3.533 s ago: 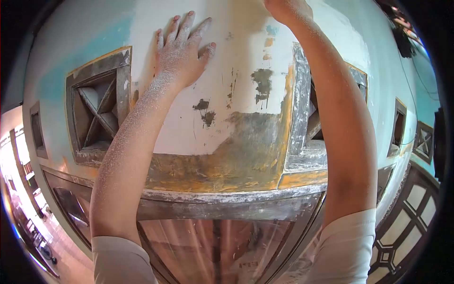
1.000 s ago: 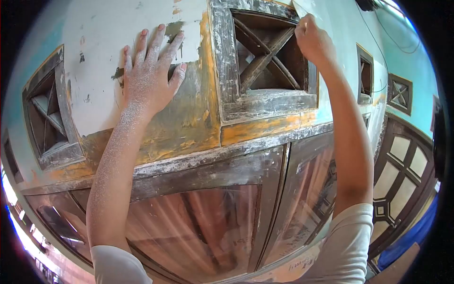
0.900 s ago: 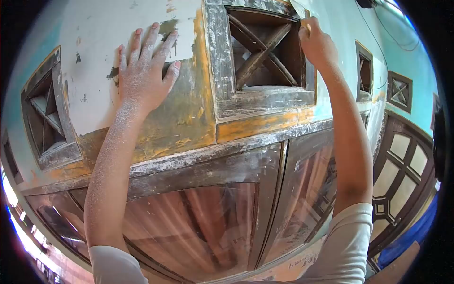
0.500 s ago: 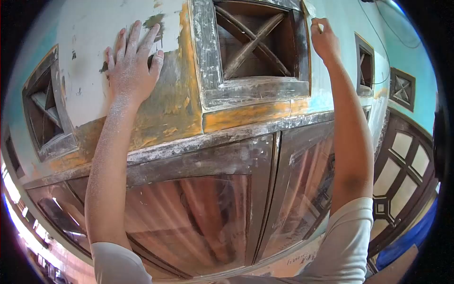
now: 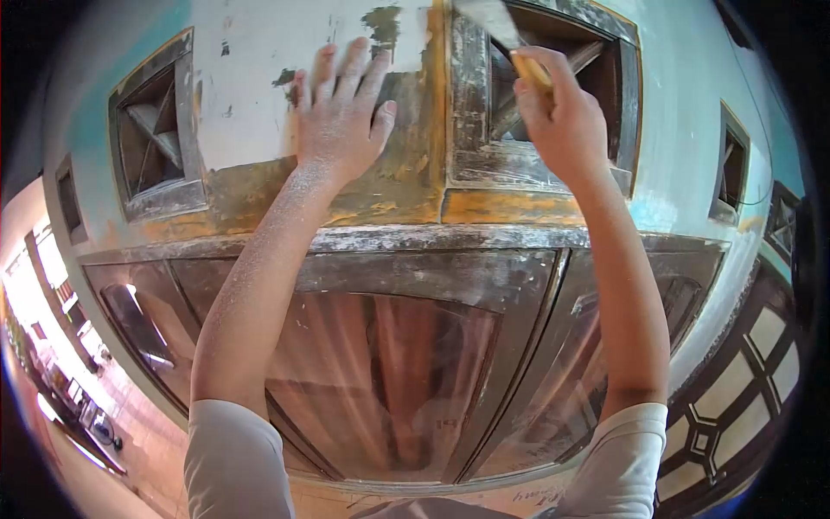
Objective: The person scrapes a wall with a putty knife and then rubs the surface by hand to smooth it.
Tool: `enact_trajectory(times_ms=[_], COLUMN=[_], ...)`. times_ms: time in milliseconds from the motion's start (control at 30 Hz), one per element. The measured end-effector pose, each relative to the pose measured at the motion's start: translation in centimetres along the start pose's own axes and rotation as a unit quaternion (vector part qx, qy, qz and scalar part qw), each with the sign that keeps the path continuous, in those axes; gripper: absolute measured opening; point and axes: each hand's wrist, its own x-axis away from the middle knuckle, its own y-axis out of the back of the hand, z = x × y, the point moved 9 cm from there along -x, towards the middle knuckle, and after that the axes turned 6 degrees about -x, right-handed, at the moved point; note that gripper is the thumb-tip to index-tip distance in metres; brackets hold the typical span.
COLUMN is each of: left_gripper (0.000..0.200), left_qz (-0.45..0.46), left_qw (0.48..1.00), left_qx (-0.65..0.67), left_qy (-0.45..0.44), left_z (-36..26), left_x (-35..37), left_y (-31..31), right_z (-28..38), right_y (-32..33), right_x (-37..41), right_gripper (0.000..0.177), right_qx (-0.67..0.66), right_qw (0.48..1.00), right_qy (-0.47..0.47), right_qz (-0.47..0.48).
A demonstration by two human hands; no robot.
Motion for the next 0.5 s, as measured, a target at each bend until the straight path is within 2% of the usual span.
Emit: enact_trajectory(times_ms=[67, 200, 267, 400, 433, 500], left_gripper=[0.063, 0.060, 0.060, 0.064, 0.064, 0.063], left_qz=[0.036, 0.047, 0.047, -0.013, -0.036, -0.046], left_qw=[0.994, 0.983, 0.985, 0.996, 0.998, 0.998], left_qx=[-0.017, 0.009, -0.007, -0.030, -0.030, -0.032], left_qy=[-0.098, -0.176, -0.166, -0.077, -0.045, -0.041], left_z=[-1.1, 1.0, 4.4, 13.3, 14.4, 15.1], left_x=[0.6, 1.6, 1.6, 0.8, 0.5, 0.6], left_y=[-0.3, 0.1, 0.0, -1.1, -0.9, -1.4], right_z=[2.6, 3.2, 3.4, 3.2, 3.4, 3.4], right_y=[-1.7, -3.4, -2.8, -1.7, -1.0, -0.1], right_x=[0.0, 1.1, 2.2, 4.0, 4.0, 3.5], right_gripper=[0.035, 0.038, 0.036, 0.032, 0.029, 0.021], right_qx=[0.045, 0.060, 0.047, 0.083, 0.050, 0.016], right_qw=[0.998, 0.995, 0.996, 0.991, 0.994, 0.996], right_qy=[0.041, 0.032, 0.047, 0.039, 0.057, 0.072], right_qz=[0.032, 0.078, 0.067, 0.097, 0.082, 0.058])
